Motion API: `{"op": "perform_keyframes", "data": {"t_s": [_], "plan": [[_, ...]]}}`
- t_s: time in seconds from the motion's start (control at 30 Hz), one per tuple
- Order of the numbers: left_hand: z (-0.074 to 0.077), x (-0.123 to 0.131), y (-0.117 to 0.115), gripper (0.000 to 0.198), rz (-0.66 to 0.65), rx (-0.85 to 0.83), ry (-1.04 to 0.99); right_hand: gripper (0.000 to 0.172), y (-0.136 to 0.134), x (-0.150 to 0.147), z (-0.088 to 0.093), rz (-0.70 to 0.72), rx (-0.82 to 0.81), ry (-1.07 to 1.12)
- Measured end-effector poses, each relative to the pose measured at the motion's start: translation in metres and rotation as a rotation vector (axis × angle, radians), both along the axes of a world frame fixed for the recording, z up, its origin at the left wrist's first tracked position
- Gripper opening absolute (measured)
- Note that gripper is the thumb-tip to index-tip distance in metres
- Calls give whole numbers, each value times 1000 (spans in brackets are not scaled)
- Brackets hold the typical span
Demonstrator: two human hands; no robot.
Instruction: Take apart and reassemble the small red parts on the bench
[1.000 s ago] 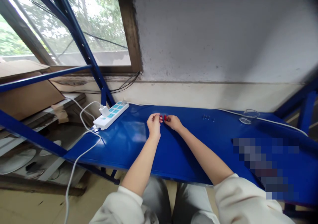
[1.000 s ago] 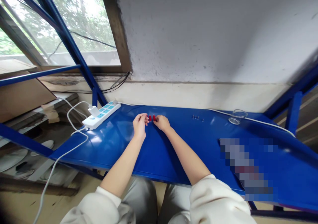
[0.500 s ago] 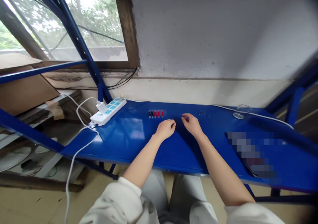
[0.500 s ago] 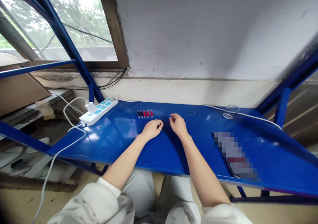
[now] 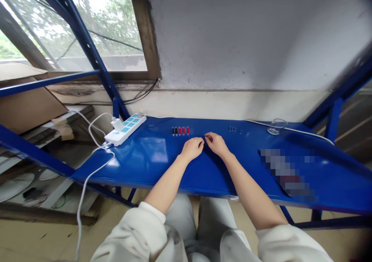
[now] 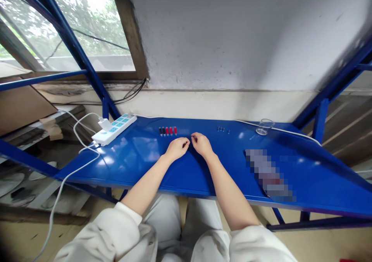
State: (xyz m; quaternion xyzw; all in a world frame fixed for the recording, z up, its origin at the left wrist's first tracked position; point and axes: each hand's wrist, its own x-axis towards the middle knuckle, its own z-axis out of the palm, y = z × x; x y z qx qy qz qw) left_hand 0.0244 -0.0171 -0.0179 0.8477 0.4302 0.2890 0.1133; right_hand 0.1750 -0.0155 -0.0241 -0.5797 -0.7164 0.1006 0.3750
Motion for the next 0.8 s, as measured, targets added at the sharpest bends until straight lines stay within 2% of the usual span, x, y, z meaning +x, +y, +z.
{"op": "perform_keyframes", "data": {"t_s": [0.5,0.6,0.67,0.8], "plan": [[2,-2,1,23,16,-9,-26,20,1,2,1,29,13,-16],[1,-4,2,28,131,-20,-34,21,1,1,1,32,14,-19],[0,-6,6,39,241,-32,-67,21,1,1,0,38,16,-23],[-2,-12,14,57,378,-79,-243,22,3,-1,-2,41,0,-37]]}}
